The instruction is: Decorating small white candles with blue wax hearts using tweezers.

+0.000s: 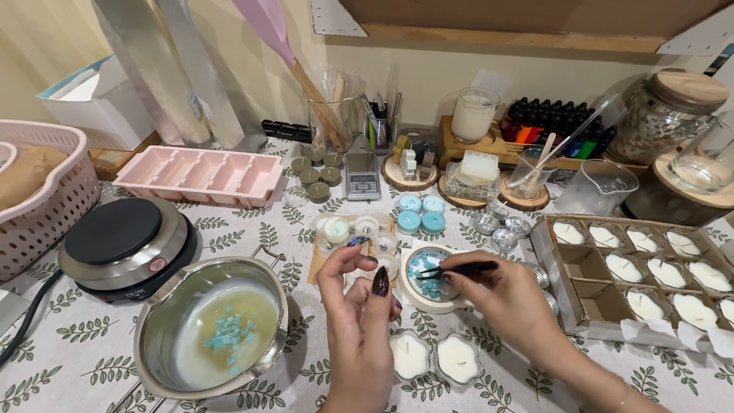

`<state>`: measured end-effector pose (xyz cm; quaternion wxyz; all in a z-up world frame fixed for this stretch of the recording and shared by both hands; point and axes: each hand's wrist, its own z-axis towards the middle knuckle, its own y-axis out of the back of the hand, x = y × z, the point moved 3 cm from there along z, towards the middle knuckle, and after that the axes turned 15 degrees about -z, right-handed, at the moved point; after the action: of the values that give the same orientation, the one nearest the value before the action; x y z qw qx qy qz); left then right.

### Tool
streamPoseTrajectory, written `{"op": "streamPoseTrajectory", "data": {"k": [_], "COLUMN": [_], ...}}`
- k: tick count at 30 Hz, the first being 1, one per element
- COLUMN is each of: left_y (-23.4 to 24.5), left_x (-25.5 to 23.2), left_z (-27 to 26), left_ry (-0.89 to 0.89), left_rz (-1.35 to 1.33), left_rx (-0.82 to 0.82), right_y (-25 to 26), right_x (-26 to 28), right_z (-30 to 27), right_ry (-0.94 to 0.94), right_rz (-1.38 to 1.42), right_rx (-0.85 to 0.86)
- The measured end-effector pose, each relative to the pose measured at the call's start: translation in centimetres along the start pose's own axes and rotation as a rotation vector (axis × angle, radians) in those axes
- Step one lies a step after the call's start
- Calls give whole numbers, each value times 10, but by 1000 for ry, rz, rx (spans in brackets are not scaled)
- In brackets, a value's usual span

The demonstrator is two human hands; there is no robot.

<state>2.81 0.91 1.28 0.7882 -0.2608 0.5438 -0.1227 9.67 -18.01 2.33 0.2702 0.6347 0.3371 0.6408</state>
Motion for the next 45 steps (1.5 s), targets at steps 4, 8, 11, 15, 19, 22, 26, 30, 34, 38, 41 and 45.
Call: {"op": "streamPoseTrajectory", "data": {"k": [4, 8, 11, 15, 19, 22, 26, 30, 34, 38, 41, 45], "left_y": [0, 0, 2, 12, 16, 28, 29, 39, 44, 48, 48, 49], "left_x": [-1, -2, 6, 25, 20, 16, 7, 25, 44, 55, 54, 63], "left_z": [1, 4, 7, 11, 3, -6, -8, -3, 2, 0, 1, 0], "left_ry": [15, 44, 82, 103, 150, -5, -217, -196, -283, -267, -298, -302], "left_rz": [2, -4, -25, 7, 86, 341, 513, 521, 650, 701, 728, 790], "left_rx": [-6, -32, -72, -122, -114, 44, 164, 249, 311, 331, 340, 370], "right_y": [4, 24, 35, 40, 35, 10, -33, -66, -83, -93, -99, -106], "right_x": [-20, -9, -13, -6, 34, 89, 139, 178, 188, 191, 192, 191], "right_z": [11, 10, 12, 14, 18, 9, 5, 2, 7, 6, 6, 8], "right_ry": [43, -203, -155, -216, 85, 177, 266, 472, 735, 712, 629, 552], "right_rz": [119, 61, 246, 312, 633, 604, 481, 194, -99, -184, -251, -343], "right_rx": [-9, 47, 14, -5, -19, 62, 210, 283, 76, 131, 117, 130]}}
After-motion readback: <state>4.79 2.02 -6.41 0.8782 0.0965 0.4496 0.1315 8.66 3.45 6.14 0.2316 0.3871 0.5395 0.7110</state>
